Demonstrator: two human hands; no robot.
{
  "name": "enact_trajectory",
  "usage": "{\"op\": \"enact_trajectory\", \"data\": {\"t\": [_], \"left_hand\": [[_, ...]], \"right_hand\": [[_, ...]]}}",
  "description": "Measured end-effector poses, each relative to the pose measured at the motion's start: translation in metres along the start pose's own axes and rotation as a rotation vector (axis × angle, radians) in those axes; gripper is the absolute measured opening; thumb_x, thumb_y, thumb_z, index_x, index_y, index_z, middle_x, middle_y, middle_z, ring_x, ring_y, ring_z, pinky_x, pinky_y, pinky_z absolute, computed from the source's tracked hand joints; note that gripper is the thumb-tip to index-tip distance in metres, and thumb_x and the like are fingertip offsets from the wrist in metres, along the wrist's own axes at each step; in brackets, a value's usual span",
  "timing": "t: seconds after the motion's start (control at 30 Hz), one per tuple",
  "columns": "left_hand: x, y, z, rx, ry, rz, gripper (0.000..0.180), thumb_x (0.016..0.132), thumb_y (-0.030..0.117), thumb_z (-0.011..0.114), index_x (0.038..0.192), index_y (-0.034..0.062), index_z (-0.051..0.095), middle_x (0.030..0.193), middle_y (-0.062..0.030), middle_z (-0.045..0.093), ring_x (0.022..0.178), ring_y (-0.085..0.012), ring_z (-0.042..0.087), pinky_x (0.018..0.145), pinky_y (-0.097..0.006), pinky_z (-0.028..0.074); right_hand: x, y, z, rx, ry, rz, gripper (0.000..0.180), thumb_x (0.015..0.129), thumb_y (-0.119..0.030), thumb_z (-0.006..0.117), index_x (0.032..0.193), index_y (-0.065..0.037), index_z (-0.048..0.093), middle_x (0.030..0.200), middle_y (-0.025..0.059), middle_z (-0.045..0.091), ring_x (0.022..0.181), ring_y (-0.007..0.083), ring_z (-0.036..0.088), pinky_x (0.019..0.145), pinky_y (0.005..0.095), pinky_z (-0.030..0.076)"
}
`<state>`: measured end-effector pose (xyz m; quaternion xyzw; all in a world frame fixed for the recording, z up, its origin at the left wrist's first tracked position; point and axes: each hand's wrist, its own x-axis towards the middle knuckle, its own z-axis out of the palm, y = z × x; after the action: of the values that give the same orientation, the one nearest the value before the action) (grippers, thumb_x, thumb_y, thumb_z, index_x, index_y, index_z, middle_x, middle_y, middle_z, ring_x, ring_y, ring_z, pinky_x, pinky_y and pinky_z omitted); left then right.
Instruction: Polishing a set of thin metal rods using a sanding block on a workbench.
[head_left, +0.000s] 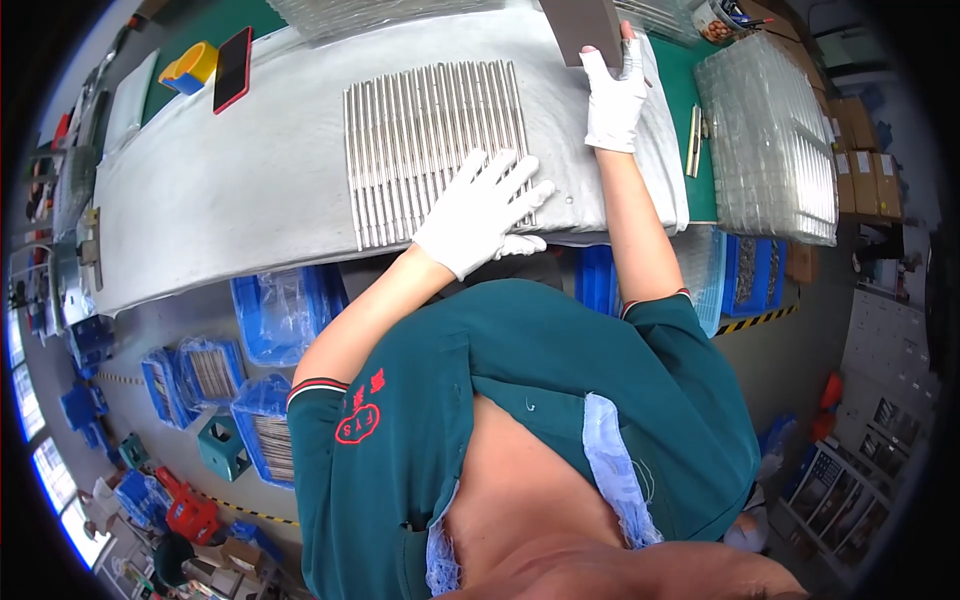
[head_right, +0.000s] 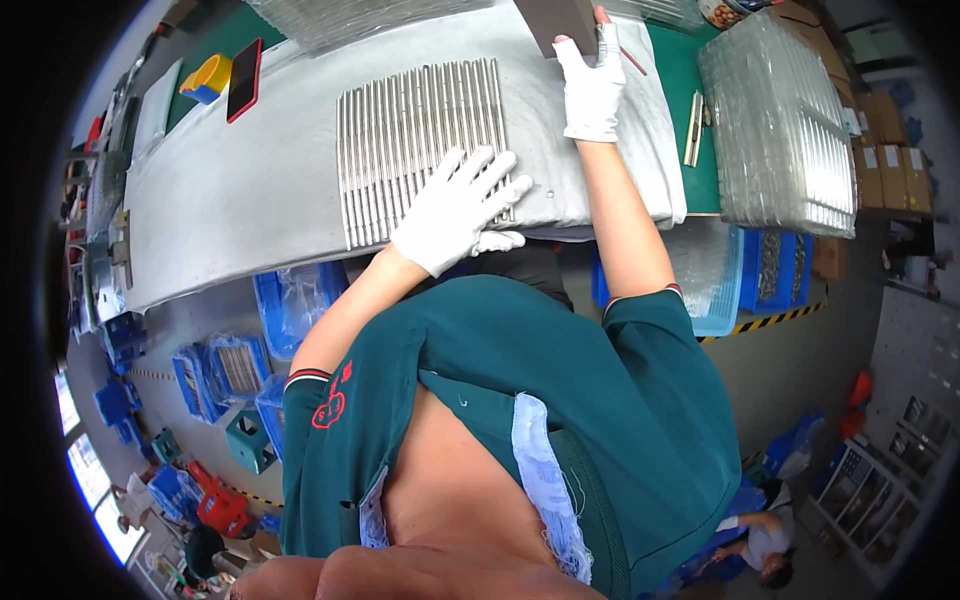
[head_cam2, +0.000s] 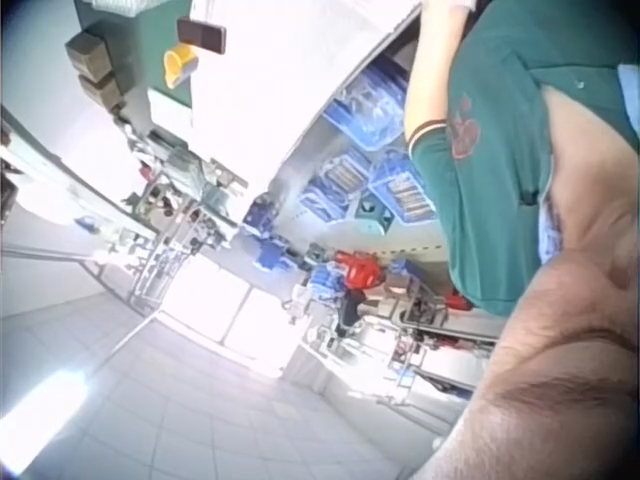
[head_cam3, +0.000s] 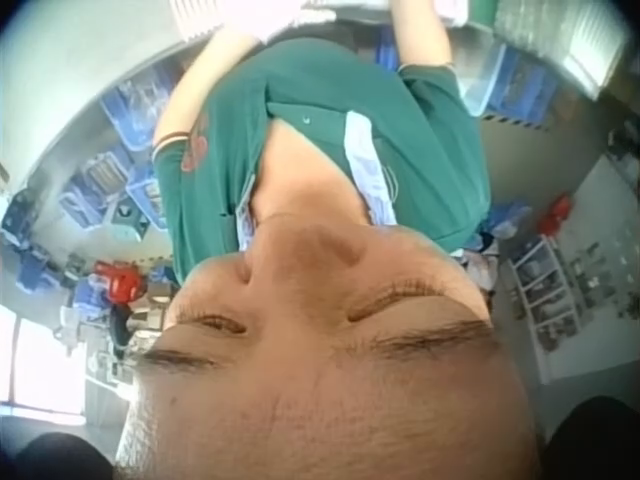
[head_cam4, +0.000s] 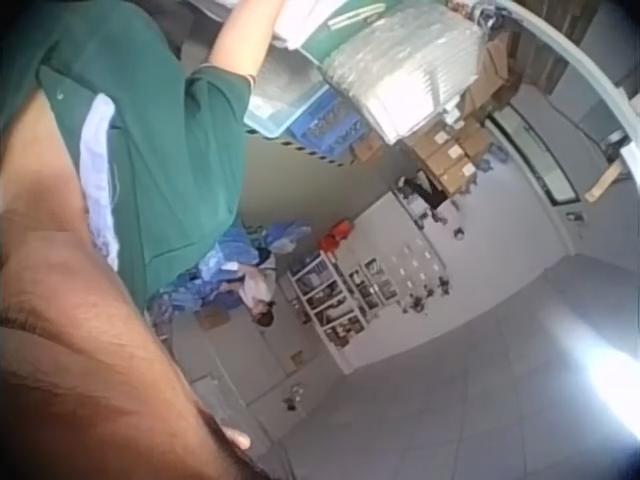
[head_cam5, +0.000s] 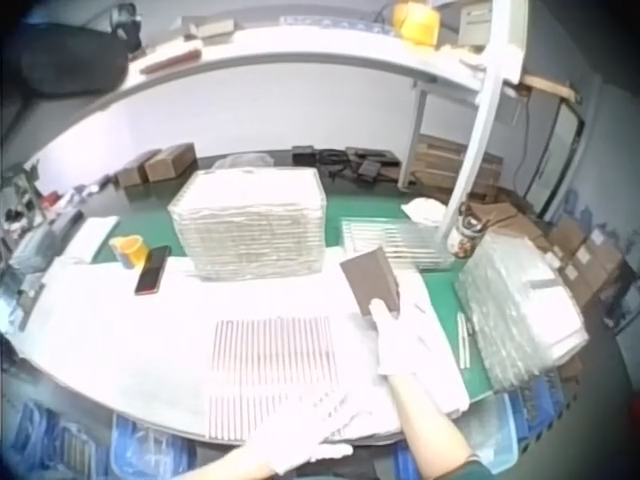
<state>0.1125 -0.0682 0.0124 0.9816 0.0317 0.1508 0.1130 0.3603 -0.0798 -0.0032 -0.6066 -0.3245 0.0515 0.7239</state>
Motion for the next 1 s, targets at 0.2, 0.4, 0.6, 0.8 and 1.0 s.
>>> {"op": "enact_trajectory", "data": {"t": [0.2,0.4,0.6,0.8,1.0], "left_hand": [[-0.023,-0.006,-0.015,0.039,0.008,-0.128,0.066,0.084,0.052,0.062,0.136,0.0132,0.053,0.137,-0.0143,0.052,0.126,-0.0333,0.047,0.108,-0.049,0.032],[-0.060,-0.018,-0.040,0.106,-0.024,-0.330,0.071,0.082,0.058,0.060,0.132,0.0082,0.057,0.138,-0.0169,0.052,0.127,-0.0360,0.047,0.106,-0.053,0.031],[-0.114,-0.036,-0.049,0.302,-0.021,-0.570,0.077,0.082,0.059,0.062,0.139,0.0086,0.050,0.141,-0.0197,0.049,0.132,-0.0397,0.043,0.110,-0.057,0.028],[-0.136,-0.035,-0.048,0.287,0.013,-0.726,0.081,0.082,0.060,0.062,0.139,0.0041,0.049,0.144,-0.0199,0.047,0.134,-0.0386,0.042,0.111,-0.055,0.026],[-0.125,-0.034,-0.050,0.231,0.007,-0.750,0.074,0.084,0.052,0.066,0.136,0.0018,0.051,0.144,-0.0209,0.046,0.137,-0.0388,0.039,0.113,-0.053,0.025]], "right_hand": [[-0.002,-0.004,0.000,-0.064,-0.031,0.020,0.065,0.086,-0.013,0.073,0.144,-0.009,0.044,0.127,0.0091,0.058,0.110,0.0158,0.056,0.094,0.0266,0.045],[-0.005,-0.013,0.005,-0.042,-0.029,0.001,0.065,0.087,-0.015,0.073,0.145,-0.009,0.044,0.128,0.0093,0.057,0.110,0.0158,0.056,0.092,0.0269,0.046],[-0.009,-0.020,0.007,0.003,-0.040,0.063,0.065,0.087,-0.015,0.073,0.145,-0.009,0.044,0.129,0.0094,0.056,0.114,0.0167,0.055,0.096,0.0278,0.044],[-0.008,-0.022,0.006,-0.006,-0.051,0.075,0.065,0.086,-0.017,0.074,0.144,-0.010,0.045,0.134,0.0090,0.053,0.118,0.0176,0.053,0.100,0.0290,0.042],[-0.010,-0.022,0.005,-0.077,-0.048,0.047,0.066,0.086,-0.012,0.073,0.146,-0.011,0.044,0.132,0.0111,0.057,0.116,0.0170,0.055,0.096,0.0278,0.045]]}}
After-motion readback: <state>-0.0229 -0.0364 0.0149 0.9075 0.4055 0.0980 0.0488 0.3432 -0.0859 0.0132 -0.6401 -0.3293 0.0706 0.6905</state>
